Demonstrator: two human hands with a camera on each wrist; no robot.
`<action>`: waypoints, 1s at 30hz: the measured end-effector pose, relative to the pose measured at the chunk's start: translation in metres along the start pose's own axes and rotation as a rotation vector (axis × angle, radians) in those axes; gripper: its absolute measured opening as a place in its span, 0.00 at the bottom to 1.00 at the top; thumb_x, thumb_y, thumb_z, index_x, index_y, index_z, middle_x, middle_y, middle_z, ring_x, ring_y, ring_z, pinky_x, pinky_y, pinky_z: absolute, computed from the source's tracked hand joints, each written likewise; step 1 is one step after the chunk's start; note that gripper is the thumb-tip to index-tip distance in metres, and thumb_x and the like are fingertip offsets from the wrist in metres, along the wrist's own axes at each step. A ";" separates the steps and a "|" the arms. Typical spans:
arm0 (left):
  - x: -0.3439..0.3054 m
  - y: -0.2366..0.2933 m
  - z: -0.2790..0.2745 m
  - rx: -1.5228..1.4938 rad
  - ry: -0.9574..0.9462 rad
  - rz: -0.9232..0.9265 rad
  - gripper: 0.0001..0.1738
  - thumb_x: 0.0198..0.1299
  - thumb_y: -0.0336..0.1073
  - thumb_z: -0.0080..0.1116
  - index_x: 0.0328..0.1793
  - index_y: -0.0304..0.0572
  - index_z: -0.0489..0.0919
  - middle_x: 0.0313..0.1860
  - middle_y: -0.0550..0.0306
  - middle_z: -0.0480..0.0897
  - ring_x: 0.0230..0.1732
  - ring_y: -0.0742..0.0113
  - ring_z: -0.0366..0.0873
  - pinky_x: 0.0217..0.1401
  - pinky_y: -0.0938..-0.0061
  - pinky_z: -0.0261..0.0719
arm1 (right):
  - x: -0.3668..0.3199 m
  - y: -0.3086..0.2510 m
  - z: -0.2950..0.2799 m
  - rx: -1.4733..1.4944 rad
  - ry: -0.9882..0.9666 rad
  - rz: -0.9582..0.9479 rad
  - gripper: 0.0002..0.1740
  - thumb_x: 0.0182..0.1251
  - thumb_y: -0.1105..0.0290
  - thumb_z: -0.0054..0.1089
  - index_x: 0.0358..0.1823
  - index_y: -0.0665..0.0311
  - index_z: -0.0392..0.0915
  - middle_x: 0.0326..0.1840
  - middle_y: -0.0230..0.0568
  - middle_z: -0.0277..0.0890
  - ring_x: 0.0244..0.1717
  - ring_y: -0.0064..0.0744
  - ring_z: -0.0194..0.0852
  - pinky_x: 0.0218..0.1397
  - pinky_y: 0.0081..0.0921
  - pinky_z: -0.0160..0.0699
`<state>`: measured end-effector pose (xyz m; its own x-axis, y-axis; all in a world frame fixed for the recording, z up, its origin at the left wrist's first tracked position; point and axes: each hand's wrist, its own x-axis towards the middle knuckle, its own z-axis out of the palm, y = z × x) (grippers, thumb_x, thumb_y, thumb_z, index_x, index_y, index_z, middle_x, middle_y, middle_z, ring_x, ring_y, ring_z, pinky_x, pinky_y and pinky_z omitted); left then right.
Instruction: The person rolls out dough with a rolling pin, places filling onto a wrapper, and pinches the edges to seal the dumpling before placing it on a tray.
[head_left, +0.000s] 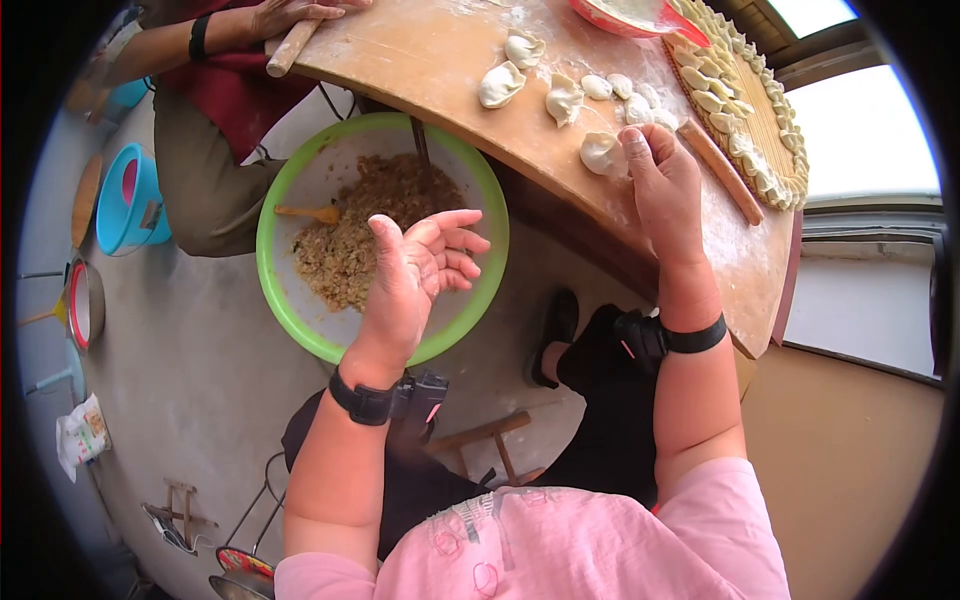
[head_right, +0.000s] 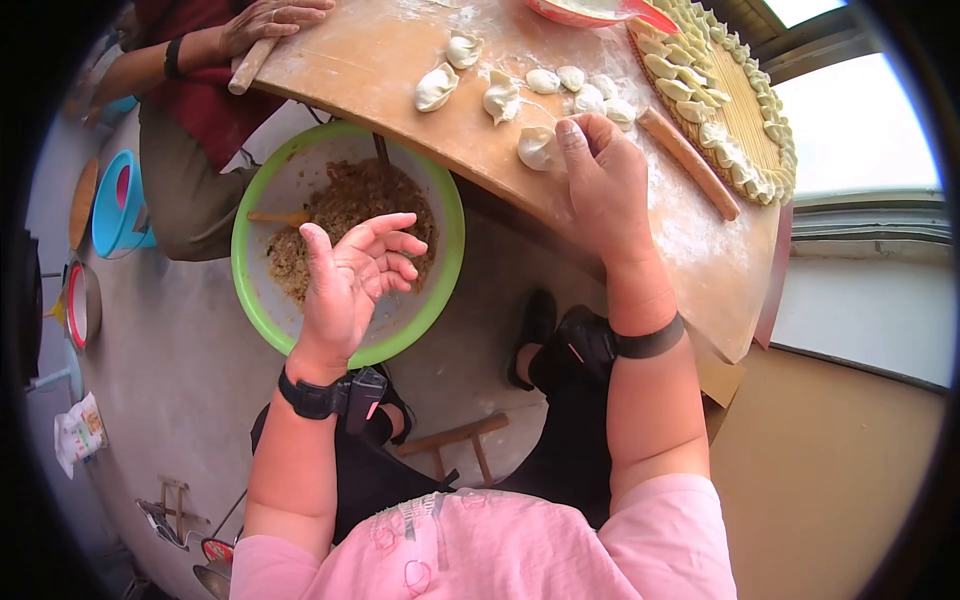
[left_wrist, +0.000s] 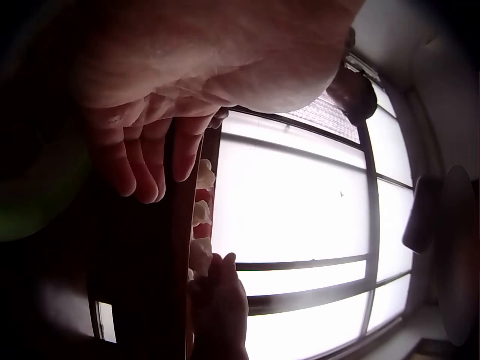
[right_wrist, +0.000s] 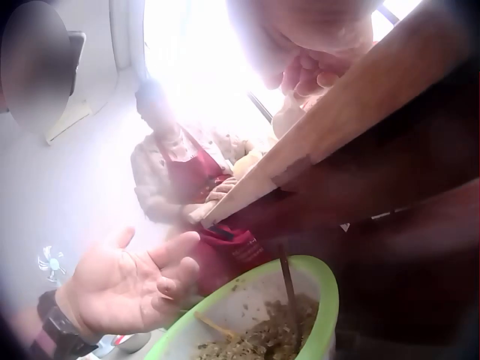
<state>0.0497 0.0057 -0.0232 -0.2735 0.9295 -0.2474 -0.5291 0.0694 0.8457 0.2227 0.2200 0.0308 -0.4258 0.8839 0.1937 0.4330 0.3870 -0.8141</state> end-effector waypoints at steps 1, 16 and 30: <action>0.000 0.001 -0.002 -0.006 0.005 0.006 0.59 0.67 0.81 0.12 0.68 0.35 0.75 0.50 0.53 0.82 0.43 0.70 0.77 0.52 0.74 0.76 | 0.000 -0.004 0.000 -0.005 -0.006 0.009 0.12 0.72 0.67 0.62 0.43 0.72 0.82 0.30 0.40 0.84 0.32 0.22 0.79 0.40 0.25 0.78; -0.007 0.013 -0.006 -0.060 0.071 0.017 0.53 0.73 0.75 0.13 0.62 0.36 0.79 0.47 0.57 0.83 0.45 0.70 0.76 0.54 0.73 0.74 | -0.002 -0.063 0.056 -0.421 -0.059 -0.422 0.15 0.73 0.69 0.57 0.57 0.60 0.82 0.48 0.49 0.82 0.47 0.52 0.81 0.51 0.44 0.79; -0.002 0.026 -0.016 -0.146 0.172 0.142 0.36 0.79 0.64 0.34 0.69 0.39 0.71 0.42 0.60 0.78 0.41 0.75 0.73 0.45 0.79 0.73 | -0.022 -0.091 0.080 -0.115 -0.332 -0.428 0.11 0.70 0.73 0.59 0.48 0.71 0.85 0.48 0.50 0.83 0.43 0.45 0.84 0.49 0.32 0.82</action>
<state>0.0239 -0.0004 -0.0084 -0.4792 0.8502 -0.2180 -0.5823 -0.1221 0.8038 0.1288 0.1445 0.0566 -0.8022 0.5185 0.2960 0.2427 0.7361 -0.6319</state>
